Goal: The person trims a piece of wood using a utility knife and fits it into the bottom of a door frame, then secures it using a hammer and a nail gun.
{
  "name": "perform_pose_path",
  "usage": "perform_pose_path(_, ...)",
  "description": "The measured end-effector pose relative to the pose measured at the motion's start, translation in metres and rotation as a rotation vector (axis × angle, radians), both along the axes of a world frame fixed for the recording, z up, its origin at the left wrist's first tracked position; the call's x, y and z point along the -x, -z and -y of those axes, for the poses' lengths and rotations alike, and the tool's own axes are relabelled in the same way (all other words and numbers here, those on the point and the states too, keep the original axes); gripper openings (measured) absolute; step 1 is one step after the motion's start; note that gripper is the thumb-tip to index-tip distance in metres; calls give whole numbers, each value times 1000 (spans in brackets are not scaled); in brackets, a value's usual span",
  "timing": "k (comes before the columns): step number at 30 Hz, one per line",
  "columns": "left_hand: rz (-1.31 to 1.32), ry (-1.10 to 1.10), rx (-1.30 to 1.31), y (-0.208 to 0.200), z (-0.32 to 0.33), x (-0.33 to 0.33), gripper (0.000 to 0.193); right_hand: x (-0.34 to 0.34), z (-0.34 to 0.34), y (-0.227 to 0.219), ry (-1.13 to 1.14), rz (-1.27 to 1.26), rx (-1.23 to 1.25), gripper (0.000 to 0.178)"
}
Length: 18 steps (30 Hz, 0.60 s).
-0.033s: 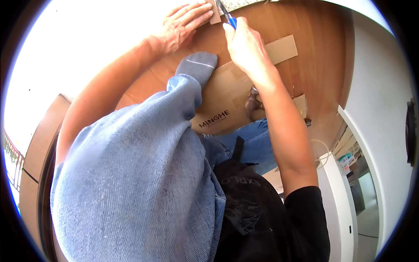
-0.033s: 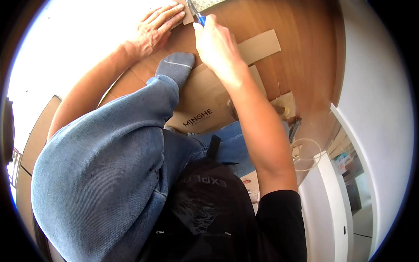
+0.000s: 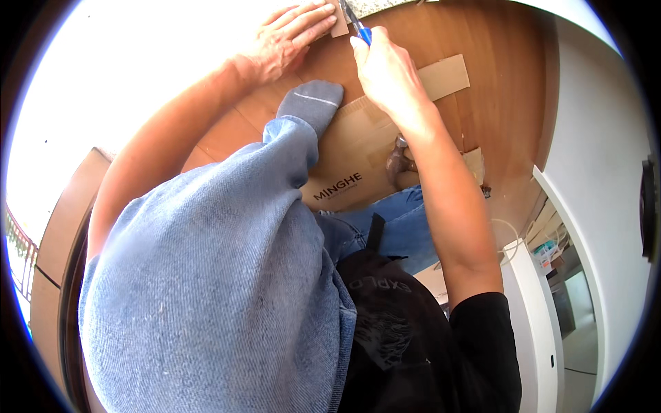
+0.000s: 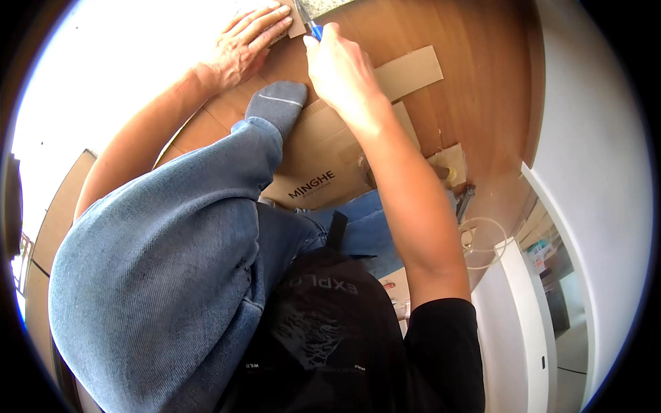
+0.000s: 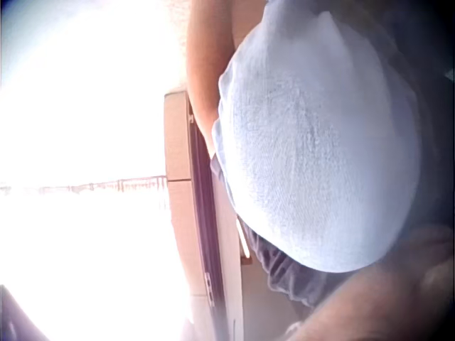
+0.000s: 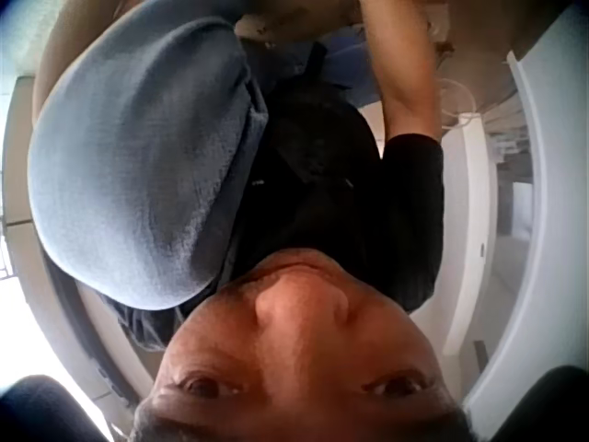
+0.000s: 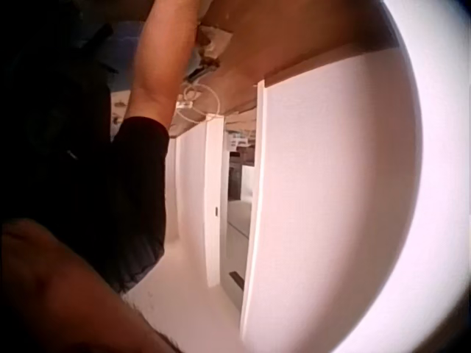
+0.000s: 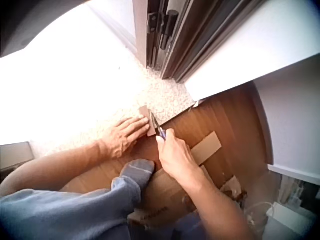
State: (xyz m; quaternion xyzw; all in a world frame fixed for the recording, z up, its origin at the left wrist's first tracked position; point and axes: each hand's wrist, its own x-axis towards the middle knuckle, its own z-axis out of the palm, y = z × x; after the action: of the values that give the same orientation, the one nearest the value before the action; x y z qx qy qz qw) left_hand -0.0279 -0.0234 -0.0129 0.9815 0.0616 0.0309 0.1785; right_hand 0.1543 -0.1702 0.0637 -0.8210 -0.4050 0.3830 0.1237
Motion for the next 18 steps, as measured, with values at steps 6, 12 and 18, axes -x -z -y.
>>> perform_pose_path(6,-30,3,-5,-10,-3,-1,77,3,-6,-2,19,-47,46,42)
perform_pose_path(12,-15,45,-8,-6,-6,2,66,-4,-7,3,-60,-30,31,43)
perform_pose_path(18,-22,37,-20,-6,-7,2,68,-4,-13,-5,-59,-45,106,42)
